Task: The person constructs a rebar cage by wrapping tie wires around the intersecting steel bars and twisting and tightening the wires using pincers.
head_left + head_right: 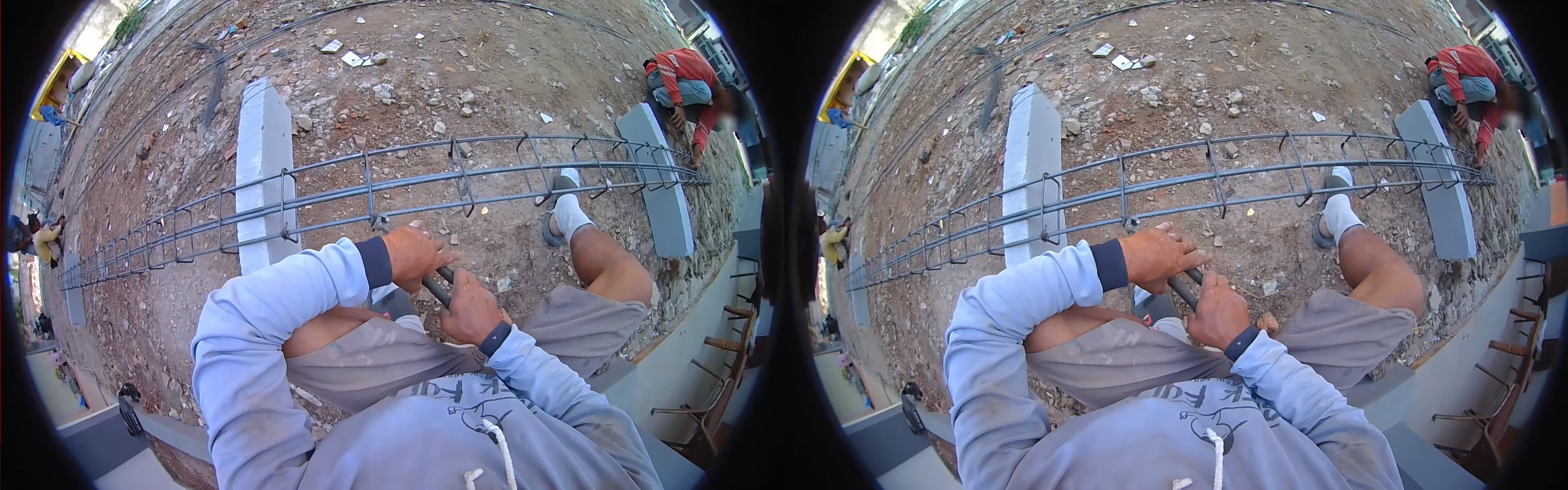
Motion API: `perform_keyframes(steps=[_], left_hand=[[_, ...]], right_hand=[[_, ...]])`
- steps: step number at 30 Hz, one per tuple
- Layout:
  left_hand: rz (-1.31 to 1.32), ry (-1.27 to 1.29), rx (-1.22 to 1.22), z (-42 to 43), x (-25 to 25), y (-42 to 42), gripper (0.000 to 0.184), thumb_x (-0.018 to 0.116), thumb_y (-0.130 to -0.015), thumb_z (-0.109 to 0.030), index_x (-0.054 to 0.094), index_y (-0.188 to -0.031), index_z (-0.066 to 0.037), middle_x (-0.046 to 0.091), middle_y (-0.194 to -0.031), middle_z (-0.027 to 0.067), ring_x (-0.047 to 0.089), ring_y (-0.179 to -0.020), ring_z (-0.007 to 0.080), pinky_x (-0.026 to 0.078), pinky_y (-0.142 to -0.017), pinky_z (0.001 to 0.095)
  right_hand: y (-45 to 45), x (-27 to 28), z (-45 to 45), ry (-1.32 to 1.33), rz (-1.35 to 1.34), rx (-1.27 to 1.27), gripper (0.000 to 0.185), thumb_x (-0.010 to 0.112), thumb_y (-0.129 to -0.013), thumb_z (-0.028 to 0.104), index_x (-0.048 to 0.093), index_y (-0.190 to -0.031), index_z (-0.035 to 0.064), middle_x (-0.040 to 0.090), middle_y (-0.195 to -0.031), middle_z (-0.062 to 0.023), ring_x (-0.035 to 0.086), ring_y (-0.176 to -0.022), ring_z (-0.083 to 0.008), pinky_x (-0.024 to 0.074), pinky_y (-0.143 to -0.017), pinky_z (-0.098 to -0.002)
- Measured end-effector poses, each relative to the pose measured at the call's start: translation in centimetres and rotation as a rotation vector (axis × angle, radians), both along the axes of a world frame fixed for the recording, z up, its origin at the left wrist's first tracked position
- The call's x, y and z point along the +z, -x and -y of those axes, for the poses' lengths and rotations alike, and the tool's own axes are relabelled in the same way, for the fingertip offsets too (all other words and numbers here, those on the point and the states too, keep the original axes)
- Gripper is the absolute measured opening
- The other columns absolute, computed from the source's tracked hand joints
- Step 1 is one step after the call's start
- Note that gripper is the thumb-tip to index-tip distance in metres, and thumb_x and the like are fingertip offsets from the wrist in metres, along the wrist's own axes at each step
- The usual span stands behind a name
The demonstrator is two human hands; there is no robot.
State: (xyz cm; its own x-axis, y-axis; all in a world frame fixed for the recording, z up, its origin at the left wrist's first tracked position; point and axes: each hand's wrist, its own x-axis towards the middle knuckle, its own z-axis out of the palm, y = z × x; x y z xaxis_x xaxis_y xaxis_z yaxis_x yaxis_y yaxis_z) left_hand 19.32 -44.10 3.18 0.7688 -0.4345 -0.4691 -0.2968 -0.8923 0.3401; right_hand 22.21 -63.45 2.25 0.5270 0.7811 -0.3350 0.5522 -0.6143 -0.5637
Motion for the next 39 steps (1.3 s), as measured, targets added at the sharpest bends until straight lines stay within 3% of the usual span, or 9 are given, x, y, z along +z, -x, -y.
perform_keyframes(steps=[6,9,12,15,18,24,27,30,39], left_hand=[[0.017,-0.032,-0.004,0.3,0.5,1.1,0.08,0.073,-0.067,-0.019,0.039,-0.14,-0.016,0.06,-0.112,0.0098,0.058,-0.107,0.0291,0.036,-0.101,0.0527],[0.06,0.011,0.016,0.0,0.4,1.2,0.078,0.071,-0.069,-0.018,0.039,-0.139,-0.016,0.061,-0.108,0.0089,0.06,-0.104,0.0281,0.036,-0.101,0.0526],[0.072,0.033,0.058,-0.1,0.4,1.0,0.076,0.07,-0.069,-0.016,0.04,-0.139,-0.016,0.062,-0.103,0.008,0.062,-0.1,0.0272,0.036,-0.1,0.0531],[0.065,0.033,0.053,-0.2,-0.1,1.0,0.077,0.07,-0.069,-0.016,0.039,-0.139,-0.016,0.063,-0.1,0.0073,0.063,-0.098,0.0272,0.036,-0.1,0.0535],[0.069,0.022,0.06,-0.4,-0.1,0.6,0.078,0.071,-0.069,-0.017,0.039,-0.14,-0.016,0.063,-0.099,0.0072,0.063,-0.097,0.0277,0.037,-0.099,0.0536],[0.312,0.073,0.048,-0.6,-0.4,0.8,0.076,0.069,-0.07,-0.016,0.039,-0.14,-0.017,0.063,-0.096,0.0073,0.064,-0.092,0.0281,0.04,-0.096,0.0521],[0.166,0.003,0.057,-0.6,0.1,0.8,0.074,0.068,-0.072,-0.015,0.038,-0.14,-0.017,0.063,-0.097,0.0076,0.064,-0.094,0.0276,0.042,-0.094,0.0497],[0.077,-0.032,0.106,-0.9,-0.2,1.0,0.073,0.067,-0.073,-0.015,0.038,-0.14,-0.017,0.062,-0.098,0.008,0.063,-0.096,0.0277,0.042,-0.093,0.0472],[0.161,-0.067,0.034,-0.7,-0.1,1.4,0.078,0.069,-0.074,-0.019,0.033,-0.142,-0.018,0.059,-0.108,0.0077,0.059,-0.107,0.0253,0.038,-0.1,0.0503]], right_hand=[[-2.2,-0.6,0.2,0.042,-0.207,0.096,0.042,0.06,-0.07,0.012,0.045,-0.105,-0.0043,0.057,-0.089,-0.0242,0.061,-0.079,-0.04,0.0508,-0.068,-0.0452],[-2.3,0.7,-0.4,0.223,-0.575,-0.01,0.043,0.057,-0.071,0.013,0.046,-0.109,-0.0034,0.057,-0.083,-0.0133,0.061,-0.072,-0.0269,0.051,-0.06,-0.0383],[-2.7,-1.6,0.3,0.096,-0.851,-0.025,0.042,0.06,-0.068,0.01,0.048,-0.104,-0.0074,0.059,-0.079,-0.0184,0.058,-0.067,-0.0287,0.0464,-0.061,-0.037],[-2.8,-2.6,0.7,-0.014,-1.463,-0.252,0.034,0.058,-0.069,0.008,0.052,-0.101,-0.0032,0.055,-0.074,-0.009,0.049,-0.056,-0.0164,0.0403,-0.052,-0.0289],[-3.6,-3.0,0.8,-0.074,-1.715,-0.242,0.033,0.059,-0.069,0.006,0.056,-0.1,-0.0019,0.052,-0.07,-0.0045,0.043,-0.052,-0.0105,0.0356,-0.048,-0.0259],[-5.4,-2.1,0.5,0.017,-1.547,-0.173,0.041,0.061,-0.071,0.011,0.058,-0.109,-0.004,0.061,-0.082,-0.0081,0.056,-0.064,-0.0149,0.0434,-0.057,-0.0262],[-5.0,-2.4,-0.6,0.297,-0.622,0.071,0.025,0.065,-0.072,0.016,0.064,-0.09,-0.0022,0.063,-0.076,-0.0089,0.06,-0.067,-0.0143,0.0457,-0.06,-0.027],[-3.8,-2.9,-0.4,0.193,-0.591,-0.021,0.017,0.063,-0.078,0.018,0.066,-0.078,0.0008,0.064,-0.073,-0.0125,0.061,-0.065,-0.0149,0.0447,-0.056,-0.0305],[-2.5,-3.2,-0.2,0.072,-1.349,-0.273,0.029,0.061,-0.089,0.028,0.062,-0.084,-0.0005,0.061,-0.068,-0.0067,0.058,-0.053,-0.0149,0.044,-0.046,-0.0283]])
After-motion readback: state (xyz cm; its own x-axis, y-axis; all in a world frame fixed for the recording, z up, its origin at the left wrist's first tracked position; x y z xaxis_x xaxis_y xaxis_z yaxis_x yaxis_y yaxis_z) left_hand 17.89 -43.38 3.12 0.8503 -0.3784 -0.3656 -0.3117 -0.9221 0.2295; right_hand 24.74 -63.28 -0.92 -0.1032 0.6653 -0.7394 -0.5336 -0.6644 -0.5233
